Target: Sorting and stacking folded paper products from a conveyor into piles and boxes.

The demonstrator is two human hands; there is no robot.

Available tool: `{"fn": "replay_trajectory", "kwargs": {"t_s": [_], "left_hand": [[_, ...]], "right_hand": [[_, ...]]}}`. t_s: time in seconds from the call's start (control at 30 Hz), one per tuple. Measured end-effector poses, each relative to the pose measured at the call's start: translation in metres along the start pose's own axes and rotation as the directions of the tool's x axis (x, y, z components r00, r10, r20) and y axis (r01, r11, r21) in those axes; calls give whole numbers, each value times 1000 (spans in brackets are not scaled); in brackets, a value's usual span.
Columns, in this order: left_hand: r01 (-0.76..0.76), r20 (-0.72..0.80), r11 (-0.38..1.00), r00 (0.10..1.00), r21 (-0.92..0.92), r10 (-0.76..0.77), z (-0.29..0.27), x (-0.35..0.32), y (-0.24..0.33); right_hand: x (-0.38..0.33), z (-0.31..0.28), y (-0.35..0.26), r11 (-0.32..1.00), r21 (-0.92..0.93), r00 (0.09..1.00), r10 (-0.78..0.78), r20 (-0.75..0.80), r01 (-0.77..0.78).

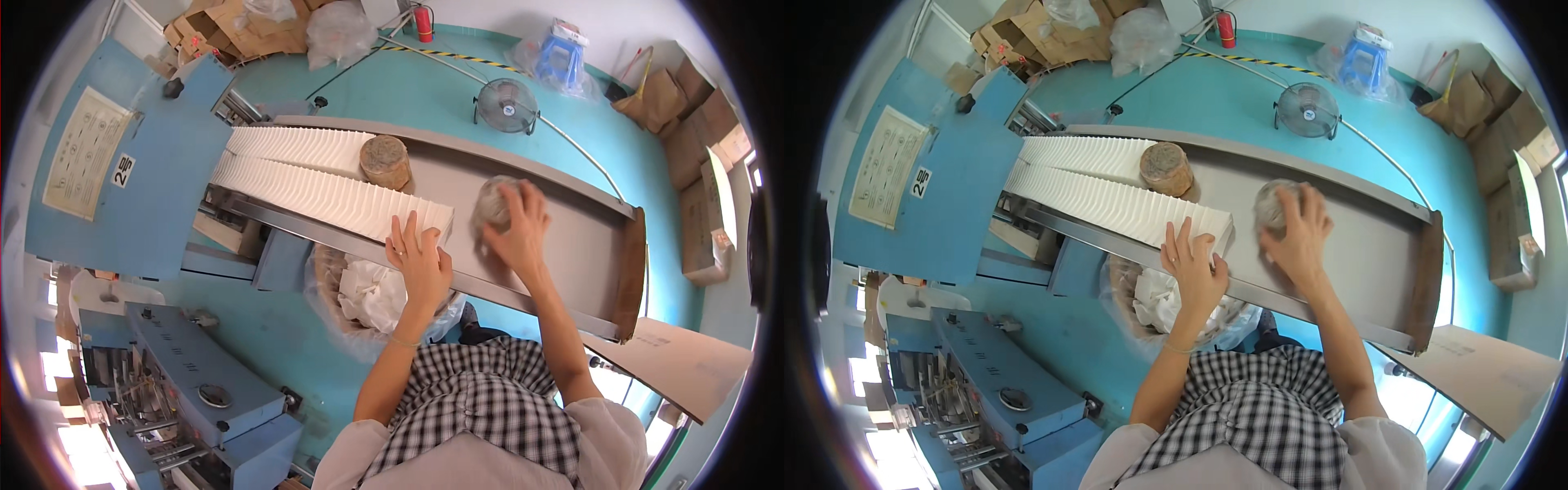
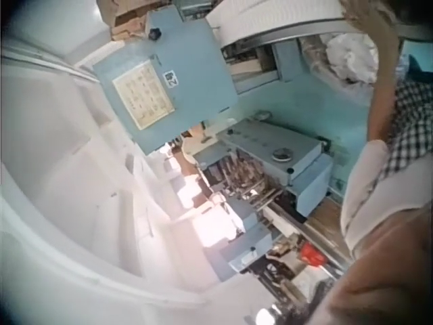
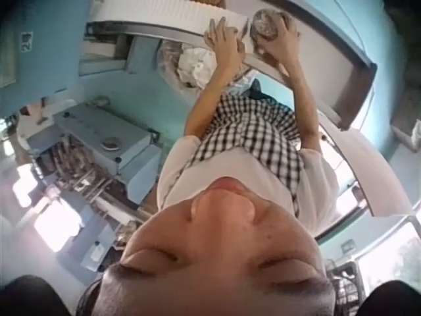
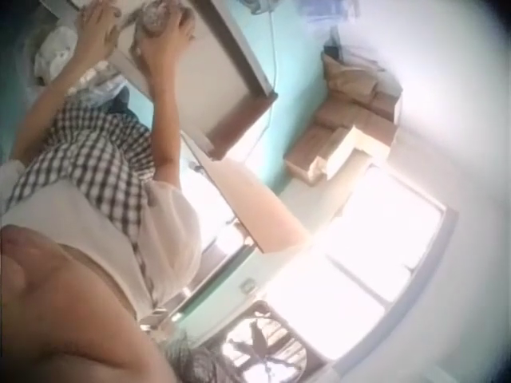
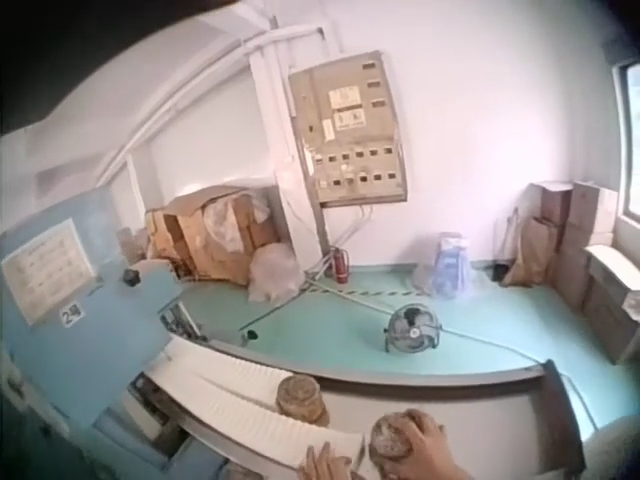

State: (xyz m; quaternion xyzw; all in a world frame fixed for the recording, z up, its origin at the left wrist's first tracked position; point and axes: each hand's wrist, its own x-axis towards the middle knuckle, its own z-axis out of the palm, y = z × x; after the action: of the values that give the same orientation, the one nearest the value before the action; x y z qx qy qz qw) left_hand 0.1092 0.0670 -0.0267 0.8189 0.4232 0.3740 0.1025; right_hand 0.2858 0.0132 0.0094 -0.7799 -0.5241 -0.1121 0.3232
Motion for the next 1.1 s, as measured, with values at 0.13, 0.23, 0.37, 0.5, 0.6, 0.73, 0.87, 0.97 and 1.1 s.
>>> {"fn": "replay_trajectory", "kwargs": {"t_s": [0.13,0.23,0.37,0.5,0.6,0.73,0.87,0.97,1.1], "left_hand": [[-23,72,998,997,53,19,-1,-6,2],[26,82,999,996,27,-28,-1,-3,4],[42,80,999,996,17,-43,0,-3,6],[44,98,999,994,19,-46,-6,-4,1],[34,89,999,995,9,-35,-6,-5,0],[52,102,998,993,27,-55,-8,-5,7],[46,103,998,993,42,-50,-6,-5,9],[49,77,994,995,99,-57,-7,-6,6],[94,4,996,996,7,-94,-24,-9,-6]], "right_hand": [[-7,2,5,963,218,987,-158,-18,158],[-1,9,-14,837,541,954,-93,285,-80],[6,42,1,699,683,897,-137,421,-214],[17,49,4,671,699,869,-164,466,-248],[20,52,10,670,686,815,-209,541,-284],[26,54,16,693,681,791,-270,549,-236],[32,47,15,728,650,821,-222,526,-219],[14,45,6,811,576,902,-173,397,-98],[-19,24,-25,767,537,842,9,540,-353]]}}
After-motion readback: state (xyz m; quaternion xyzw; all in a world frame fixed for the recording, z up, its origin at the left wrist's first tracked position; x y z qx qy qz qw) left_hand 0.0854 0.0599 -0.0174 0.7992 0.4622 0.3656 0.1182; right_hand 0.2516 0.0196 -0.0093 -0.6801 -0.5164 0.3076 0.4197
